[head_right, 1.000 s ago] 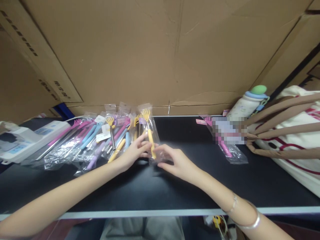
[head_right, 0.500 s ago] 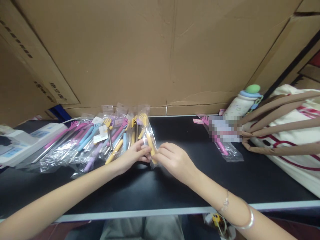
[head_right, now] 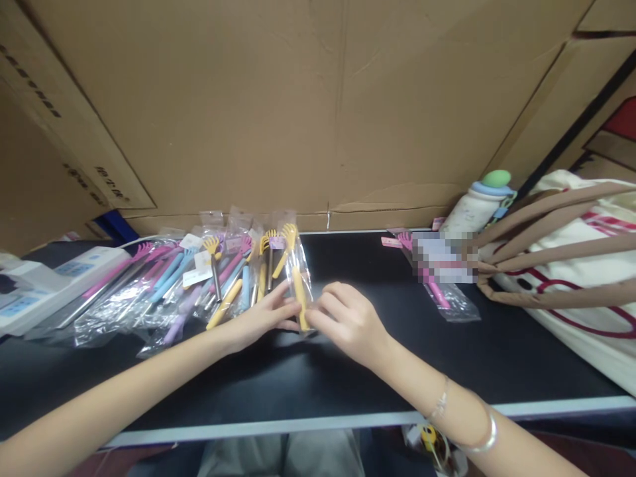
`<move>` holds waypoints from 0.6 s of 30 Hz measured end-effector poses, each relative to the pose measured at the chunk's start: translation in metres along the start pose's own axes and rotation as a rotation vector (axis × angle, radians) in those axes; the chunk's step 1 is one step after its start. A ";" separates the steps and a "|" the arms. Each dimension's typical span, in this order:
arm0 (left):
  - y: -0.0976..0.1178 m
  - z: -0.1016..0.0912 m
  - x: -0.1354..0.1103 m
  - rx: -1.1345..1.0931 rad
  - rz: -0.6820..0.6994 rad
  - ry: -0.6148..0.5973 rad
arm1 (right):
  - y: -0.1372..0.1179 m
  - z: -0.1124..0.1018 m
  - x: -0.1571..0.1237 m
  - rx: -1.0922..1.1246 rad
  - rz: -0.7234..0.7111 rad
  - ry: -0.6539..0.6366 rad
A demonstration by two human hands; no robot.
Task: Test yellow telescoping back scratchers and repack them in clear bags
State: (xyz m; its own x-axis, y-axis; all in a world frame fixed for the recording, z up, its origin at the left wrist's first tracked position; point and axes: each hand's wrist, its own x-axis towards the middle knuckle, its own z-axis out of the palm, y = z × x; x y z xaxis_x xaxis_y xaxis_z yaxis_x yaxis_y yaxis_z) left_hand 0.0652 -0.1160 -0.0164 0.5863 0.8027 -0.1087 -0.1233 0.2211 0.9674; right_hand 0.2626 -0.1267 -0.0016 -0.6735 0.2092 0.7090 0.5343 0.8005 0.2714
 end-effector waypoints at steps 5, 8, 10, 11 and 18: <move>0.002 0.005 -0.002 -0.085 0.019 -0.084 | 0.000 0.000 -0.003 0.014 0.017 0.001; 0.001 0.004 -0.002 -0.076 0.029 -0.065 | 0.001 0.000 -0.002 -0.019 0.005 -0.016; 0.001 0.003 -0.001 -0.051 0.040 -0.041 | 0.002 -0.001 -0.002 -0.011 0.028 -0.023; 0.001 0.003 -0.001 -0.039 0.053 -0.030 | 0.003 -0.001 -0.003 0.004 0.062 -0.025; 0.006 0.000 0.000 0.004 0.146 0.028 | 0.012 0.008 -0.013 0.322 0.517 -0.017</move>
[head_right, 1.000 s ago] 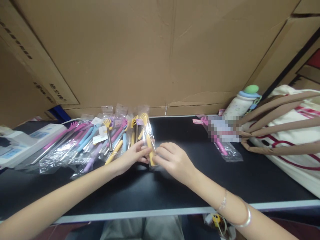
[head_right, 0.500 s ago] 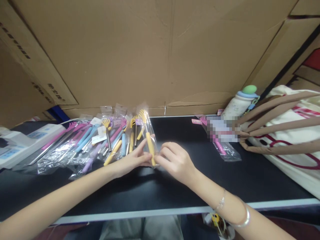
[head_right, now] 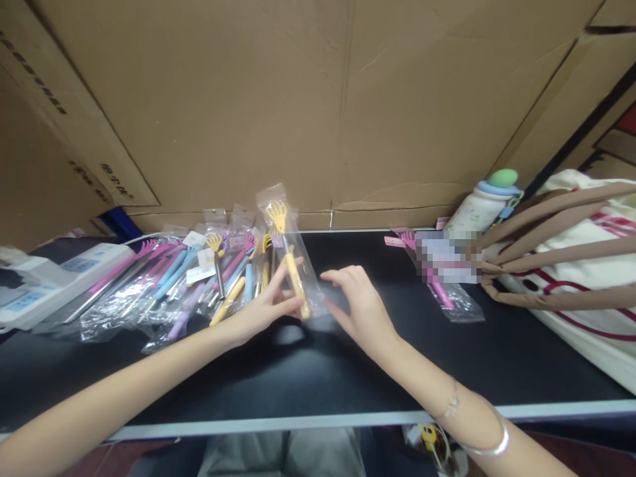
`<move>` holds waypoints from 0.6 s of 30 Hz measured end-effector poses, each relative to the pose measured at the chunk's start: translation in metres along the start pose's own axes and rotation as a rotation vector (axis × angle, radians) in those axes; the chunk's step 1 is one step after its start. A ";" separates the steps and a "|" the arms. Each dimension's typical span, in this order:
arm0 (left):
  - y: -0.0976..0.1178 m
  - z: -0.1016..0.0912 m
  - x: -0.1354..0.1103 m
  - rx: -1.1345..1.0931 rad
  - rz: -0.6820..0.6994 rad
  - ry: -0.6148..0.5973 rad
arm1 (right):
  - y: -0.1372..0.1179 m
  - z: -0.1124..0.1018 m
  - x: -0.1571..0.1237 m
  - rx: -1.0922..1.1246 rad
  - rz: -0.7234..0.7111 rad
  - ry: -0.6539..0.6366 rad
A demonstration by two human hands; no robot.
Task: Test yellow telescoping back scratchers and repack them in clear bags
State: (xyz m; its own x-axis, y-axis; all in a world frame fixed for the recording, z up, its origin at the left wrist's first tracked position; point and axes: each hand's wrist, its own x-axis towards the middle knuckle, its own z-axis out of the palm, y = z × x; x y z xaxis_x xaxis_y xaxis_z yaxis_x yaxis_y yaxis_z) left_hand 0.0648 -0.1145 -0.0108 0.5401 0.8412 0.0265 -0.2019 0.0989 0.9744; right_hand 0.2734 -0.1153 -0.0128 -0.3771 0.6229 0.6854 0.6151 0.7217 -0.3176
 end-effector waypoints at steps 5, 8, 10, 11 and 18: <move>-0.007 -0.007 0.004 0.123 -0.001 0.035 | 0.007 0.003 0.001 0.537 0.485 -0.253; -0.010 -0.010 0.004 0.203 -0.003 0.055 | 0.005 0.004 0.002 0.729 0.564 -0.371; -0.010 -0.011 0.004 0.247 0.002 0.051 | 0.003 0.005 0.001 0.722 0.563 -0.379; -0.009 -0.012 0.004 0.264 0.006 0.044 | 0.002 0.005 0.000 0.701 0.563 -0.380; -0.009 -0.013 0.004 0.329 0.019 0.039 | 0.006 0.007 -0.002 0.707 0.612 -0.407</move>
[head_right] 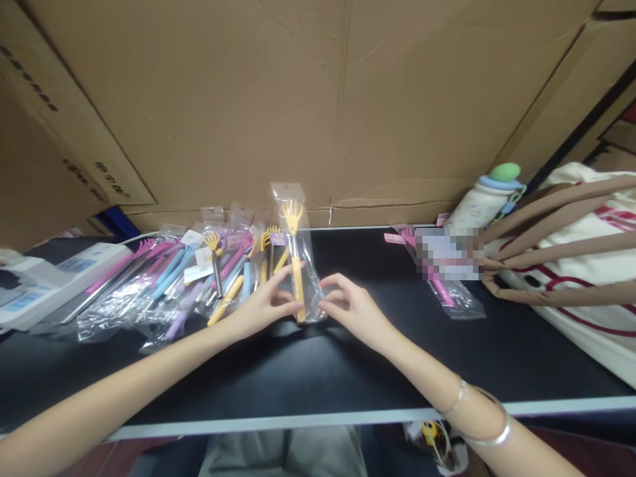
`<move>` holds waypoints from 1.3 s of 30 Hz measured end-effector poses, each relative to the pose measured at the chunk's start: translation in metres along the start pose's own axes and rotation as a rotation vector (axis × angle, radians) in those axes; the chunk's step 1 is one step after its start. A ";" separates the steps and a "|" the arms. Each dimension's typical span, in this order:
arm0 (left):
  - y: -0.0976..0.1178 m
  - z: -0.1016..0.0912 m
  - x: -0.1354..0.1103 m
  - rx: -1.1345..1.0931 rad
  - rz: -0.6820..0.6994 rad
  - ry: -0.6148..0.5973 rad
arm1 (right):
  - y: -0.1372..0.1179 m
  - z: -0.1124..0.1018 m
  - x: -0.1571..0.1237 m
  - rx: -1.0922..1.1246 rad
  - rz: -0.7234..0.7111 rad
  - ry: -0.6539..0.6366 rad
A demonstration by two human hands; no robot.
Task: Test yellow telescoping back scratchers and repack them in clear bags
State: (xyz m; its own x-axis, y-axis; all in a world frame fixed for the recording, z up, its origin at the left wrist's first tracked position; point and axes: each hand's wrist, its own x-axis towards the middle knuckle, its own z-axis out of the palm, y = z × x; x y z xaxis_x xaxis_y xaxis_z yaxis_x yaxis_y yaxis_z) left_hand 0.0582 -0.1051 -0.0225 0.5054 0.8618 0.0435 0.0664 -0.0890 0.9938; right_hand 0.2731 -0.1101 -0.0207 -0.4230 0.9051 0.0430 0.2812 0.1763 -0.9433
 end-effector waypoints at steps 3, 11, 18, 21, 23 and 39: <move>0.001 -0.001 0.000 -0.012 -0.010 -0.019 | -0.001 -0.001 0.002 0.084 0.038 -0.017; 0.005 -0.003 -0.003 0.057 -0.009 -0.049 | 0.003 -0.002 0.002 0.089 0.052 -0.001; 0.003 -0.002 -0.004 0.153 0.006 -0.071 | 0.003 0.004 0.001 0.085 0.005 0.010; 0.001 0.000 -0.003 0.178 0.032 -0.053 | 0.004 0.006 0.001 0.104 0.004 0.024; 0.000 0.001 -0.003 0.176 0.060 -0.034 | 0.005 0.007 0.001 0.116 0.005 0.031; -0.002 0.010 -0.003 0.146 0.070 0.108 | 0.008 0.017 0.003 0.083 -0.100 0.145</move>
State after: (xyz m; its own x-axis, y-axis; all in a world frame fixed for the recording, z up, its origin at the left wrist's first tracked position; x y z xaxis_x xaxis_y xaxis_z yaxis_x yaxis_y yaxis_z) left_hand 0.0658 -0.1124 -0.0259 0.4187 0.8986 0.1309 0.1624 -0.2159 0.9628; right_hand 0.2601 -0.1128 -0.0337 -0.3153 0.9320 0.1788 0.1695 0.2407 -0.9557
